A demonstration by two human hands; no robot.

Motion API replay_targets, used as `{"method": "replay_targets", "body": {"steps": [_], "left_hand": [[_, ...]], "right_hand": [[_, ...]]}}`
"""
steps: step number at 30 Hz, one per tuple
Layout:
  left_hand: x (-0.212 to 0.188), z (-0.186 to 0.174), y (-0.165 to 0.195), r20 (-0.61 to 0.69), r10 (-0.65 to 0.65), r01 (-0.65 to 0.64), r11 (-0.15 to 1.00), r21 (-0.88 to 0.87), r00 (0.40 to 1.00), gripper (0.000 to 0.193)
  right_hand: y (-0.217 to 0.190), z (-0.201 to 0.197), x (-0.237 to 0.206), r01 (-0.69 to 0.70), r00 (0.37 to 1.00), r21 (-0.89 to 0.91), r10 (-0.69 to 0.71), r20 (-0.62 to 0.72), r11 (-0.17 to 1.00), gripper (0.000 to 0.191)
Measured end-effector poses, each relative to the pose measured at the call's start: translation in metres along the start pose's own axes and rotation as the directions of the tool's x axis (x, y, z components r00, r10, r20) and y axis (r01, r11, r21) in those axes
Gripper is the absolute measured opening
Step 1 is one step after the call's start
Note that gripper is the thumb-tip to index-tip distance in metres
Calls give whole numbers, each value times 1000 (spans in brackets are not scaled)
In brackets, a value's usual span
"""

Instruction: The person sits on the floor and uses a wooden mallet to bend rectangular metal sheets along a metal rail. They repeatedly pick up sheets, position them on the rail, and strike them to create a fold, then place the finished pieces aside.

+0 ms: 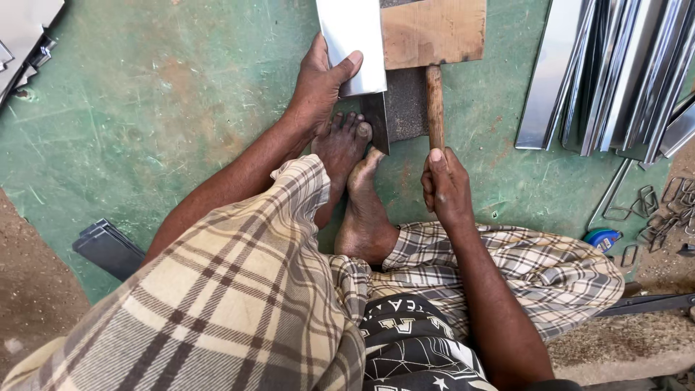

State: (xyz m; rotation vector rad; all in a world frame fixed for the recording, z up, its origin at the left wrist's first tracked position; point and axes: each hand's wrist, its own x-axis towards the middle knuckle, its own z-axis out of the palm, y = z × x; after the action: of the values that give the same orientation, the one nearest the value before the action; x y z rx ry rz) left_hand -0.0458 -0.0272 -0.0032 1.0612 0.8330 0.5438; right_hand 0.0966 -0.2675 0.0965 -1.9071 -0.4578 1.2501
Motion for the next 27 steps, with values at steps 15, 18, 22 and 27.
{"method": "replay_targets", "body": {"steps": [15, 18, 22, 27], "left_hand": [[-2, -4, -9, 53, 79, -72, 990, -119, 995, 50], [-1, -4, -10, 68, 80, -70, 989, -134, 994, 49], [0, -3, -12, 67, 107, -94, 980, -174, 992, 51], [1, -2, -12, 74, 64, -45, 972, -231, 995, 50]], "right_hand": [[19, -2, -26, 15, 1000, 87, -14, -17, 996, 48], [11, -9, -34, 126, 983, -143, -143, -117, 982, 54], [-6, -31, -51, 408, 853, -266, -468, -230, 873, 58], [-16, -37, -60, 805, 577, 89, -740, -346, 587, 47]]}}
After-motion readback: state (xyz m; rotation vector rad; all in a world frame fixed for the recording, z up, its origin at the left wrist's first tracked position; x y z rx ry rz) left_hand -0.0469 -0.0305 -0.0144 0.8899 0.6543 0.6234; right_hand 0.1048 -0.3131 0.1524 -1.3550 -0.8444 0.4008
